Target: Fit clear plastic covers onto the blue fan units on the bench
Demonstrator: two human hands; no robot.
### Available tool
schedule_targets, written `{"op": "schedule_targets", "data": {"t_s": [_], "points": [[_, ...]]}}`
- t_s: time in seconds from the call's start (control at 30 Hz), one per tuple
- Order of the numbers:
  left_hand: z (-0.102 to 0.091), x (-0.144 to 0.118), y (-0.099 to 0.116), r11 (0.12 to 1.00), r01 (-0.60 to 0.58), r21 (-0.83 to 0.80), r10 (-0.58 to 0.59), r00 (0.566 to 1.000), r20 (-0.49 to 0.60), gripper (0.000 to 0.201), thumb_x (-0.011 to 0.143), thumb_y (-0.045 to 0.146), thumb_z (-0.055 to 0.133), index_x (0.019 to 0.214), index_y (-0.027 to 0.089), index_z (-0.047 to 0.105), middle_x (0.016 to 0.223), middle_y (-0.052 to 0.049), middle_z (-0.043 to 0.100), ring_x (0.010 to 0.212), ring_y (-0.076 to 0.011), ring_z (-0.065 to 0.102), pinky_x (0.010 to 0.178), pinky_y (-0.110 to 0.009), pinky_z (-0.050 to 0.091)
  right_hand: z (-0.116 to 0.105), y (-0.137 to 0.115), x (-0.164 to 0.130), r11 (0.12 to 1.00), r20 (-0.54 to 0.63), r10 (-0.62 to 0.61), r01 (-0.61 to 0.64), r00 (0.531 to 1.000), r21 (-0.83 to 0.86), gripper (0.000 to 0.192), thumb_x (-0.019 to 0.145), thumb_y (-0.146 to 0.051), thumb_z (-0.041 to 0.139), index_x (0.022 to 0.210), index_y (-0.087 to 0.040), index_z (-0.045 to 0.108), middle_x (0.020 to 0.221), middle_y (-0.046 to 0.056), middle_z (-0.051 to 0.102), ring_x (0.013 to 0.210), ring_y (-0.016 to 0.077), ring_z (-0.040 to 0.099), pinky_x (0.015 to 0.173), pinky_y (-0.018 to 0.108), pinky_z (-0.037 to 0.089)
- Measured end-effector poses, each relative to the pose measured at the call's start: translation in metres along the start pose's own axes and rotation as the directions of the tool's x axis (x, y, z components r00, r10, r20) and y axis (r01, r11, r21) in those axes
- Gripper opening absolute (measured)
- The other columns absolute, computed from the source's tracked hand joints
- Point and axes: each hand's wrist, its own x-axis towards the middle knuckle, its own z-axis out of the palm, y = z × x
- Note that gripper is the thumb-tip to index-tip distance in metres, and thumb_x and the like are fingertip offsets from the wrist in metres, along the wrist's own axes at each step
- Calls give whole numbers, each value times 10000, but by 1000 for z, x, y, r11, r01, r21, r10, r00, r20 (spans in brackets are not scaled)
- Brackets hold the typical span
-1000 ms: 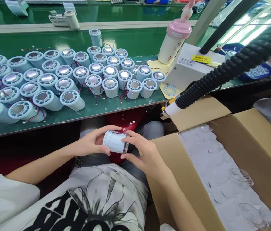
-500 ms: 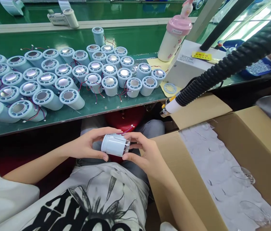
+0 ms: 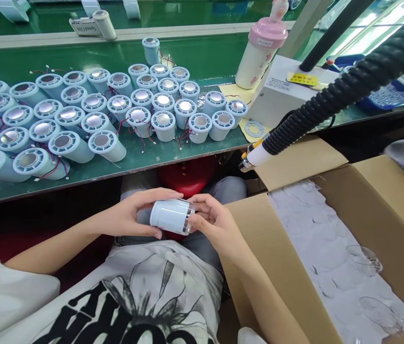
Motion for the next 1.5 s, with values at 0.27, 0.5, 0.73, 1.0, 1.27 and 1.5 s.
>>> {"op": "schedule_targets", "data": {"t_s": [0.27, 0.5, 0.73, 1.0, 1.27, 1.5], "points": [[-1, -1, -2, 997, -54, 47, 54, 998, 12, 753, 709, 244, 760, 1384, 273, 428, 1393, -106, 503, 1276, -257, 480, 1059, -388, 407, 5, 4, 3, 980, -28, 151, -146, 988, 137, 445, 736, -570, 661, 923, -187, 532, 655, -36, 603, 501, 110, 603, 478, 235, 556], [-1, 0, -4, 993, -100, 68, 98, 995, 22, 755, 710, 234, 761, 1384, 270, 425, 1404, -110, 492, 1295, -254, 461, 1093, -405, 367, 6, 12, 4, 964, 43, 181, -186, 982, 187, 497, 760, -654, 596, 915, -197, 479, 596, -26, 623, 487, 145, 641, 424, 214, 527], [-2, -4, 1, 988, -114, 109, 114, 993, 6, 790, 699, 223, 769, 1395, 281, 400, 1416, -100, 480, 1300, -254, 455, 1100, -395, 357, 10, 1, -4, 997, 2, -47, 46, 999, 56, 348, 822, -536, 598, 909, -207, 527, 652, -42, 567, 518, 107, 592, 465, 218, 540], [-3, -4, 9, 990, -84, 112, 82, 996, 17, 792, 680, 190, 774, 1385, 257, 419, 1396, -110, 499, 1287, -264, 468, 1090, -401, 374, 11, -6, -10, 990, 7, -142, 142, 990, -17, 279, 853, -482, 581, 926, -216, 536, 675, -35, 575, 550, 113, 591, 490, 222, 538], [-1, -4, 4, 996, -66, 55, 65, 998, 18, 793, 681, 187, 776, 1383, 273, 416, 1400, -100, 493, 1288, -248, 473, 1069, -375, 408, 13, 0, -5, 978, 30, 130, -133, 991, 160, 420, 805, -605, 572, 878, -202, 481, 558, -44, 598, 444, 116, 604, 398, 191, 509], [-1, -4, 1, 994, -100, 35, 100, 995, 9, 777, 686, 198, 777, 1376, 281, 430, 1407, -102, 489, 1305, -251, 456, 1083, -384, 393, 18, 6, 3, 909, 144, 284, -314, 948, 275, 535, 726, -721, 547, 796, -197, 466, 474, -10, 614, 350, 119, 565, 288, 143, 400]]}}
